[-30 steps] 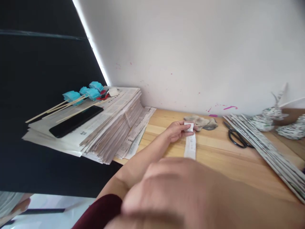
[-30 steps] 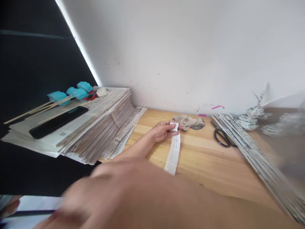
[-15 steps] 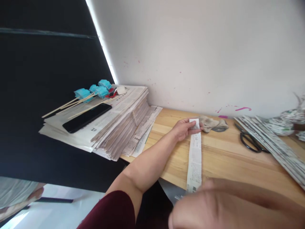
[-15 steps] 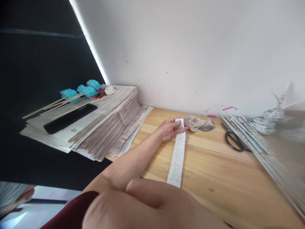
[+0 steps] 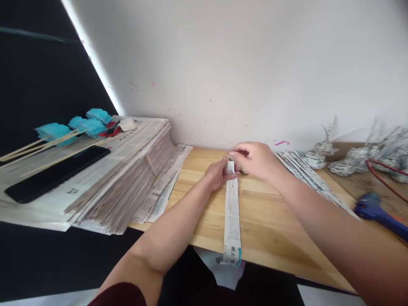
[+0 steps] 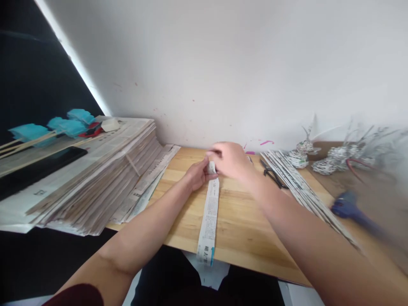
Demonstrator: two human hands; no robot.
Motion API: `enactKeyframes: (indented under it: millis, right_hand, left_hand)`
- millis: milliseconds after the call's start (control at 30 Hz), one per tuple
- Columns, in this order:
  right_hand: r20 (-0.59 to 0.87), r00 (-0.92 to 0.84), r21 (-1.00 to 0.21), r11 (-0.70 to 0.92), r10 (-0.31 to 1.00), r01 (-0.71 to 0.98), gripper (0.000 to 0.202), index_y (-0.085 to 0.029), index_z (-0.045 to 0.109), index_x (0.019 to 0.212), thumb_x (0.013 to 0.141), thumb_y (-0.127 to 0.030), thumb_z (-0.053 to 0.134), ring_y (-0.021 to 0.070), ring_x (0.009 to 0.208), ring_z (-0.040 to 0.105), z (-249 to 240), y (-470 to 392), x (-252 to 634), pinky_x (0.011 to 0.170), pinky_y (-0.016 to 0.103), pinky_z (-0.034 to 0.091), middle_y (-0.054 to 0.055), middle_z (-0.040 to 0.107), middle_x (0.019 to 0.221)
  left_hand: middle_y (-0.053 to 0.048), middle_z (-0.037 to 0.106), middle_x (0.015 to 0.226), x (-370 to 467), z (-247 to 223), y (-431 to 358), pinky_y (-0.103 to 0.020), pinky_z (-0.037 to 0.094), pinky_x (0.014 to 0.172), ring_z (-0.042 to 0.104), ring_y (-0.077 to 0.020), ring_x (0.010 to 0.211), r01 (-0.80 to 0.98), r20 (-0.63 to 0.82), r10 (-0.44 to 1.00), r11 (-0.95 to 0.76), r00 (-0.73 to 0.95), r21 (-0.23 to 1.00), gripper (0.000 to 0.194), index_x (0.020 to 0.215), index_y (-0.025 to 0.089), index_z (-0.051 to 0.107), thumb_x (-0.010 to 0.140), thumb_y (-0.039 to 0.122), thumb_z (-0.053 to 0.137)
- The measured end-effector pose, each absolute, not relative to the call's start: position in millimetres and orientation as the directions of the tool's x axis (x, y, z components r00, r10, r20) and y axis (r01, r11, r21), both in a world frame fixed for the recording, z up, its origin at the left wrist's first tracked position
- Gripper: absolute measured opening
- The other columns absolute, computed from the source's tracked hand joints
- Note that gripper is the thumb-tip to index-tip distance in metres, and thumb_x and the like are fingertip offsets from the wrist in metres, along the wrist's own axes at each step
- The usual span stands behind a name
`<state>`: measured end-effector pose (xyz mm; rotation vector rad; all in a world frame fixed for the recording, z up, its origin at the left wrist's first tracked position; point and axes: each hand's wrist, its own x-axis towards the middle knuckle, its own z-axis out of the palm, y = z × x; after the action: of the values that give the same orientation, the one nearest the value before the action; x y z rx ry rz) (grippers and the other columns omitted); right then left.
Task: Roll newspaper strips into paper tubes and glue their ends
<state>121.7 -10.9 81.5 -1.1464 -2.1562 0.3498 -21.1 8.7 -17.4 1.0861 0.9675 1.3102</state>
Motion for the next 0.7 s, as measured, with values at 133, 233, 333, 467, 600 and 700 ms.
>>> enactKeyframes:
  millis: [133,233,333,467,600,700]
  right_hand:
    - [0.199,-0.106,-0.227,0.151,0.974,0.962,0.047,-0.010,0.071,0.108,0.082,-0.048,0.060,0.0327,0.099,0.063,21,55,164,0.079,0.038,0.045,0.021,0.069,0.107]
    - [0.187,-0.122,-0.160,0.153,0.975,0.975,0.040,-0.014,0.075,0.101,0.088,-0.045,0.053,0.0286,0.097,0.064,-6,61,174,0.079,0.034,0.044,0.017,0.071,0.102]
    - [0.221,-0.078,-0.183,0.119,0.972,0.976,0.032,-0.017,0.075,0.099,0.089,-0.036,0.052,0.0261,0.096,0.065,-11,58,172,0.078,0.031,0.043,0.014,0.073,0.098]
    - [0.235,0.007,-0.273,0.059,0.972,0.960,0.027,-0.018,0.077,0.094,0.085,-0.036,0.058,0.0254,0.089,0.067,-10,58,171,0.071,0.030,0.043,0.012,0.074,0.091]
    - [0.282,0.101,-0.408,0.024,0.954,0.913,0.030,-0.017,0.076,0.079,0.074,-0.045,0.070,0.0241,0.076,0.067,-13,59,177,0.063,0.029,0.043,0.010,0.074,0.080]
    - [0.297,0.191,-0.546,0.002,0.936,0.838,0.037,-0.016,0.074,0.071,0.071,-0.052,0.069,0.0231,0.067,0.067,-19,64,185,0.061,0.029,0.045,0.009,0.072,0.069]
  left_hand:
    - [-0.017,0.070,0.081,-20,-7,7,-0.031,0.059,0.068,0.070,-0.0199,0.073,-0.523,-0.221,0.938,0.334,0.268,0.784,0.044,0.100,0.006,0.064,0.098,0.036,0.031]
    - [-0.014,0.071,0.081,-21,-3,5,-0.031,0.058,0.070,0.071,-0.0196,0.072,-0.572,-0.203,0.945,0.317,0.256,0.756,0.034,0.115,0.009,0.057,0.095,0.031,0.041]
    - [-0.017,0.071,0.084,-21,-4,4,-0.033,0.058,0.074,0.072,-0.0215,0.077,-0.585,-0.174,0.948,0.303,0.268,0.752,0.039,0.113,0.008,0.057,0.094,0.039,0.044]
    - [-0.014,0.071,0.091,-20,-7,2,-0.030,0.057,0.080,0.071,-0.0182,0.081,-0.520,-0.103,0.947,0.256,0.305,0.815,0.019,0.100,0.008,0.065,0.088,0.020,0.056]
    - [-0.012,0.071,0.094,-17,-7,-1,-0.025,0.057,0.076,0.070,-0.0145,0.077,-0.457,-0.110,0.944,0.250,0.311,0.854,0.014,0.088,0.006,0.069,0.088,0.013,0.056]
    - [-0.013,0.071,0.096,-17,-6,-2,-0.025,0.058,0.068,0.070,-0.0160,0.075,-0.441,-0.117,0.939,0.259,0.324,0.860,0.015,0.091,0.008,0.069,0.088,0.017,0.057]
